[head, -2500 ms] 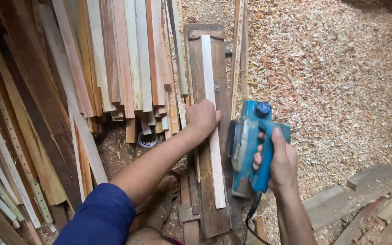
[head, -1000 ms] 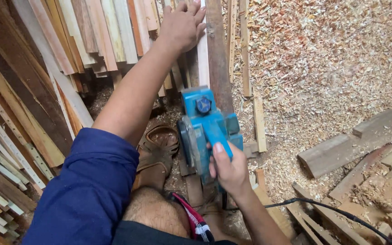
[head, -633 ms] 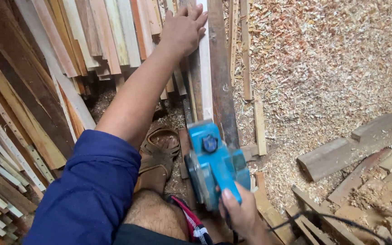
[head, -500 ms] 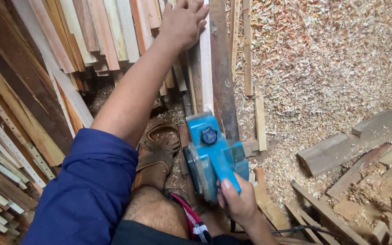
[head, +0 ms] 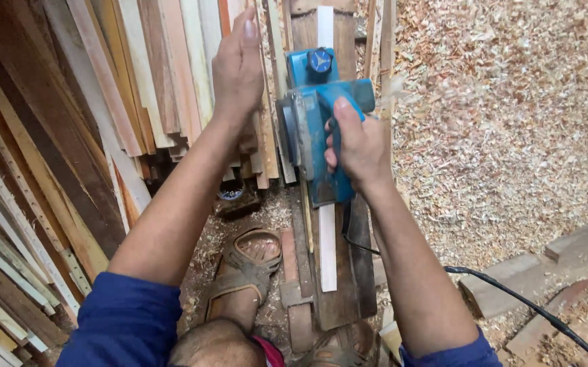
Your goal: The person is using an electric hand planer to smooth and thin individual wooden strips placed on a wooden guide.
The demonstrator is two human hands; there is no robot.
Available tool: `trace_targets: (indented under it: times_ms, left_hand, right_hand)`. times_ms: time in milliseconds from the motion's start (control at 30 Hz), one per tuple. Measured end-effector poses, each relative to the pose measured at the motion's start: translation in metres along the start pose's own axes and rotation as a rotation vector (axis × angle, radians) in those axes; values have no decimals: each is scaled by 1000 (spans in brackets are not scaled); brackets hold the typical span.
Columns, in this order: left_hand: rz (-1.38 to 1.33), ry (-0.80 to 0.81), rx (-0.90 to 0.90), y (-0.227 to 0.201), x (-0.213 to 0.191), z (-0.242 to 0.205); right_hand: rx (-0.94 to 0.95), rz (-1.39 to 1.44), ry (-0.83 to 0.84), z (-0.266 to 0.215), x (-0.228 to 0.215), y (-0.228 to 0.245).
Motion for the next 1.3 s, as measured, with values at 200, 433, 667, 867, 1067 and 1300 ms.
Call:
trace_targets:
  times_ms: [200,433,667,867,1067,1300]
  left_hand:
    - [-107,42,-163,-11,-6,-12]
    - [-132,56,-225,-19,-11,-24]
    - [219,222,-99,-9,4,-21]
    - [854,782,116,42,93,-17]
    - [855,815,146,51,99,-6]
    - [198,152,280,39,43,27]
  right_hand:
    - [-72,37,-23,81,8,44]
    - [-208,69,-155,162,12,69]
    - [-71,56,-66,61,-19,35]
    - [67,-55,63,-101,-50,-70]
    - [270,128,108,-166,-47,-146]
    - [18,-79,102,-40,-26,-52]
Point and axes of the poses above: each hand's wrist, its own z-axis towards the middle knuckle, its own x-axis out of the palm, y = z × x, the point moved 3 cm from there along z, towards the middle knuckle, and after that the axes turned 11 degrees about -z, right-handed, at the moved point
